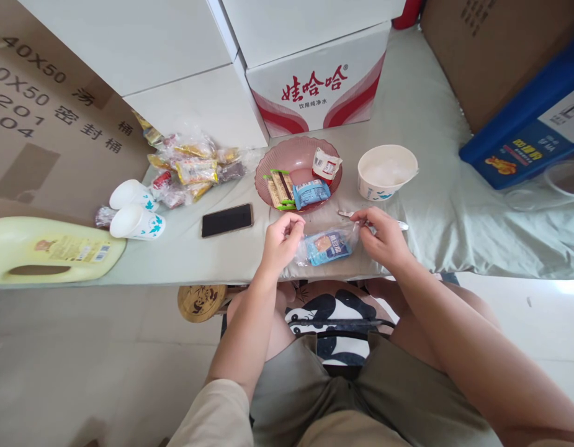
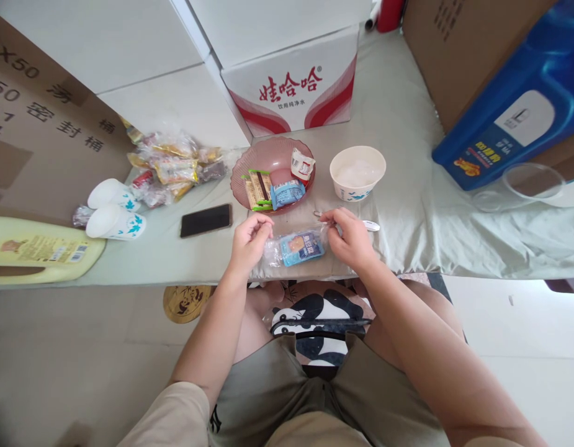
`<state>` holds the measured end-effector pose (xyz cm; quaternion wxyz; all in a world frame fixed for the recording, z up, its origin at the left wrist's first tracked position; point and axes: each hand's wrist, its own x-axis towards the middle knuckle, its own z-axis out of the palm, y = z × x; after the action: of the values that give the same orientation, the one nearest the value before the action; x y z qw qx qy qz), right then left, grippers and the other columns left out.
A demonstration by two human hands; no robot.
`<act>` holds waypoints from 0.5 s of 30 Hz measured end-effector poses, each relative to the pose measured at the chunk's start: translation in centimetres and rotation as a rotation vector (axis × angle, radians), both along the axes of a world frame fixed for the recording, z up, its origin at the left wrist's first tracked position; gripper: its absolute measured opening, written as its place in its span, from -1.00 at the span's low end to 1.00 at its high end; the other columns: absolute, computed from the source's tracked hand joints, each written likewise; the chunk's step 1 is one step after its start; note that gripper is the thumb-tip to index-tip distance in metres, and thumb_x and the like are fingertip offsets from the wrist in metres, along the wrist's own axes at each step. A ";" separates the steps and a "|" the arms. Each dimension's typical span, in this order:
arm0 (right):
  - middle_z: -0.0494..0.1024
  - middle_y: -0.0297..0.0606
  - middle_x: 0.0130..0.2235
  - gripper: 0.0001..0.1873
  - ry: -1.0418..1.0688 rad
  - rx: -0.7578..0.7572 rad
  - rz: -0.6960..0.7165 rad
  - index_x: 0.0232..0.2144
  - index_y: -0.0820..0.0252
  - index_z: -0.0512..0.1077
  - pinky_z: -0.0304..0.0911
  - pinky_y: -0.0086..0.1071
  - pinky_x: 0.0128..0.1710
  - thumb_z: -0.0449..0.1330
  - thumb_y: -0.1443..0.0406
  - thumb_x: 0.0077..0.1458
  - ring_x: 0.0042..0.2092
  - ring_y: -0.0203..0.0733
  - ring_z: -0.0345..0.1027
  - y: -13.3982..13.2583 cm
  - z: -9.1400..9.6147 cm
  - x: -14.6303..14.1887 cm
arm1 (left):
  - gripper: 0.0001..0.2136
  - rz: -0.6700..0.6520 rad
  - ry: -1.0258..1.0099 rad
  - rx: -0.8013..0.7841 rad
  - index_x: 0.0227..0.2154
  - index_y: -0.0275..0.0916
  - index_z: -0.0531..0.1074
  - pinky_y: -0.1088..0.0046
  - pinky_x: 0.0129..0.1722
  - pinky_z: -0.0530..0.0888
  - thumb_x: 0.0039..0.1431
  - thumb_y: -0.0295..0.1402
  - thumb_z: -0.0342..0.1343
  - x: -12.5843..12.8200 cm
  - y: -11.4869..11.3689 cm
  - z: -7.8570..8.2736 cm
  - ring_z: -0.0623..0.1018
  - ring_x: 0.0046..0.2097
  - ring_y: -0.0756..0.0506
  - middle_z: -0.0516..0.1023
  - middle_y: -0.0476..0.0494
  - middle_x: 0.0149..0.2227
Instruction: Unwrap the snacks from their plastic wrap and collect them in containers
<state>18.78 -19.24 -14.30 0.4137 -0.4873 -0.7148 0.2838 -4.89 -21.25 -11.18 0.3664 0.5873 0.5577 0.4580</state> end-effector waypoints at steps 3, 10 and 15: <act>0.61 -0.20 -0.24 -0.80 0.052 -0.034 -0.005 -0.27 0.10 0.48 0.39 -0.15 -0.15 0.05 0.29 0.14 -0.21 -0.05 0.47 -0.3 0.4 -0.1 | -0.85 0.011 -0.007 -0.007 -0.39 -0.20 0.44 0.48 -0.38 0.41 0.19 -0.24 0.14 -0.1 0.1 -0.3 0.49 -0.40 0.00 0.52 -0.02 -0.45; 0.61 -0.24 -0.31 -0.84 0.056 -0.065 -0.021 -0.27 0.10 0.44 0.36 -0.25 -0.26 0.09 0.22 0.18 -0.31 -0.12 0.44 -0.4 0.5 -0.1 | -0.78 -0.070 -0.032 -0.100 -0.37 -0.20 0.42 0.48 -0.39 0.44 0.25 -0.15 0.10 -0.1 0.0 -0.6 0.49 -0.47 0.02 0.52 0.00 -0.45; 0.61 -0.20 -0.26 -0.79 0.002 -0.044 0.048 -0.22 0.11 0.44 0.38 -0.21 -0.19 0.18 0.14 0.15 -0.27 -0.09 0.47 -0.3 0.1 0.0 | -0.84 -0.152 0.201 -0.124 -0.30 -0.20 0.47 0.44 -0.29 0.47 0.18 -0.22 0.16 0.2 -0.2 -0.6 0.58 -0.28 -0.06 0.61 -0.07 -0.33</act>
<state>18.78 -19.53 -14.20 0.3965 -0.4789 -0.7193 0.3097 -4.65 -21.41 -11.76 0.3781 0.6471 0.5725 0.3325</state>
